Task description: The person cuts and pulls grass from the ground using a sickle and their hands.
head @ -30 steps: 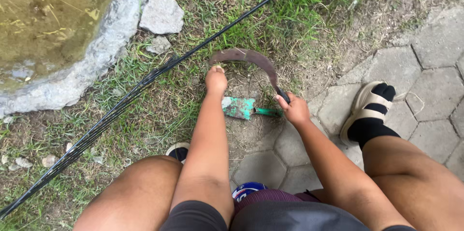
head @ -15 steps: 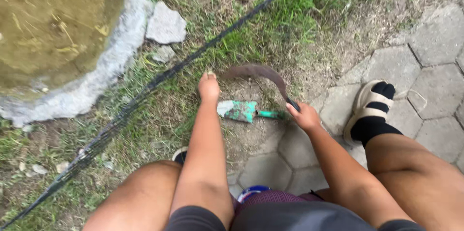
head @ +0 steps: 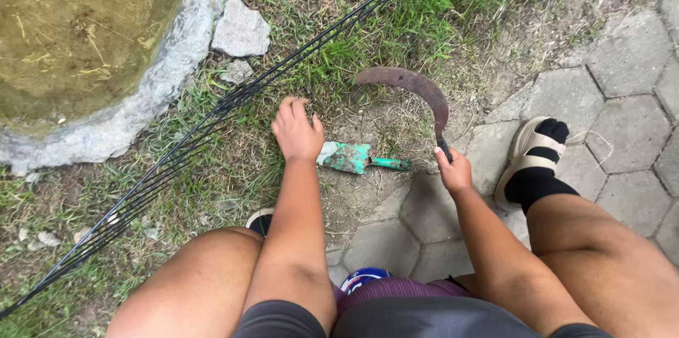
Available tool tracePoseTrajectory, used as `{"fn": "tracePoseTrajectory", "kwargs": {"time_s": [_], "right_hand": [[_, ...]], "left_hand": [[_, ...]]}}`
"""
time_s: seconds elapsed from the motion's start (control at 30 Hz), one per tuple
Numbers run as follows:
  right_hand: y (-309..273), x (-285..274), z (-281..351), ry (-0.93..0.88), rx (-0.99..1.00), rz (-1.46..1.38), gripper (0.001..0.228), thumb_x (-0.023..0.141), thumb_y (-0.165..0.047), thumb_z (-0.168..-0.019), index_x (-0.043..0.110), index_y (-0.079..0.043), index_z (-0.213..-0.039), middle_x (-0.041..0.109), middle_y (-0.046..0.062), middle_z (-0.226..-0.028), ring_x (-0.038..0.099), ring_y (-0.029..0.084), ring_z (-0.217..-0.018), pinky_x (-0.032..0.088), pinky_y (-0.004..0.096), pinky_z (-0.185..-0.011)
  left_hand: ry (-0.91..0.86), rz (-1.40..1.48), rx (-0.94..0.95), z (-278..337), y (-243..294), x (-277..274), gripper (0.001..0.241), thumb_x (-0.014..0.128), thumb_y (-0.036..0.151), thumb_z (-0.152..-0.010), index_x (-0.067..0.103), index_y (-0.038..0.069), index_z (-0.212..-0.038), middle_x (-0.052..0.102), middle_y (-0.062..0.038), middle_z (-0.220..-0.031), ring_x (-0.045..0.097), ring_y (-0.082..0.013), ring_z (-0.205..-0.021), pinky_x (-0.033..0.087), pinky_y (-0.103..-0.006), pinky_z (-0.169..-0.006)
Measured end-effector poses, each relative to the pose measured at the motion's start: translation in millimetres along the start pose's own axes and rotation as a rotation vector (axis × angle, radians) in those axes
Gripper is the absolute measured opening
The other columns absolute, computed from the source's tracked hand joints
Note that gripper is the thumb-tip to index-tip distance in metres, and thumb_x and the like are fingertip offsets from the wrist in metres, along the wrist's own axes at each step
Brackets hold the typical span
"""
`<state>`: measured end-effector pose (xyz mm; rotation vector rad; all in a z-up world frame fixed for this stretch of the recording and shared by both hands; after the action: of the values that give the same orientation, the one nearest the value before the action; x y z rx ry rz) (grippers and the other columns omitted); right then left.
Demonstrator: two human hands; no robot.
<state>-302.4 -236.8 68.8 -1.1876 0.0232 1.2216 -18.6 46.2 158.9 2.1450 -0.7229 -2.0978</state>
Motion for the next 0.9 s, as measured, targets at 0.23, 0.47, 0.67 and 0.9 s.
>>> {"fn": "tracePoseTrajectory", "kwargs": {"time_s": [0.23, 0.47, 0.67, 0.9], "right_hand": [[0.5, 11.9, -12.4, -0.055, -0.010, -0.168, 0.036, 0.068, -0.033, -0.100, 0.062, -0.003, -0.079, 0.052, -0.005, -0.065, 0.044, 0.006, -0.060, 0.038, 0.030, -0.054], [-6.3, 21.3, -26.1, -0.092, -0.019, -0.142, 0.034, 0.068, -0.032, -0.099, 0.060, -0.005, -0.079, 0.052, -0.006, -0.063, 0.044, 0.006, -0.058, 0.037, 0.029, -0.052], [-3.4, 22.6, -35.7, -0.109, -0.023, -0.166, 0.035, 0.069, -0.032, -0.099, 0.059, -0.006, -0.078, 0.052, -0.006, -0.063, 0.044, 0.005, -0.057, 0.036, 0.028, -0.052], [-20.2, 24.1, -35.6, -0.110, -0.016, -0.124, 0.039, 0.069, -0.035, -0.099, 0.059, -0.005, -0.077, 0.051, -0.004, -0.063, 0.044, 0.007, -0.057, 0.036, 0.030, -0.052]], "left_hand": [[-0.366, 0.193, -0.043, -58.6, 33.4, 25.1, 0.079, 0.059, 0.014, -0.093, 0.020, 0.013, -0.161, 0.025, -0.007, -0.169, 0.072, -0.0347, -0.090, 0.058, -0.0460, -0.072], [-0.363, 0.250, -0.115, -86.2, 41.0, 43.9, 0.085, 0.063, 0.016, -0.093, 0.013, 0.013, -0.161, 0.033, -0.018, -0.161, 0.069, -0.0417, -0.096, 0.058, -0.0499, -0.077], [-0.297, 0.140, -0.143, -97.9, 31.4, 56.8, 0.060, 0.070, 0.021, -0.093, 0.049, 0.016, -0.148, 0.066, -0.021, -0.124, 0.068, -0.0425, -0.100, 0.055, -0.0532, -0.085], [-0.033, 0.379, -0.123, -70.4, 6.0, 72.2, 0.015, 0.073, 0.015, -0.092, 0.079, 0.013, -0.105, 0.075, -0.013, -0.108, 0.073, -0.0343, -0.092, 0.057, -0.0444, -0.085]]}}
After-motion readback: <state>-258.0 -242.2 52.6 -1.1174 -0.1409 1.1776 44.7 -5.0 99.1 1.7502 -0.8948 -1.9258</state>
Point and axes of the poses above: each hand's wrist, its own z-axis away from the middle knuckle, its own x-axis out of the palm, y = z × x, the point moved 1 cm from there along -z, towards the middle knuckle
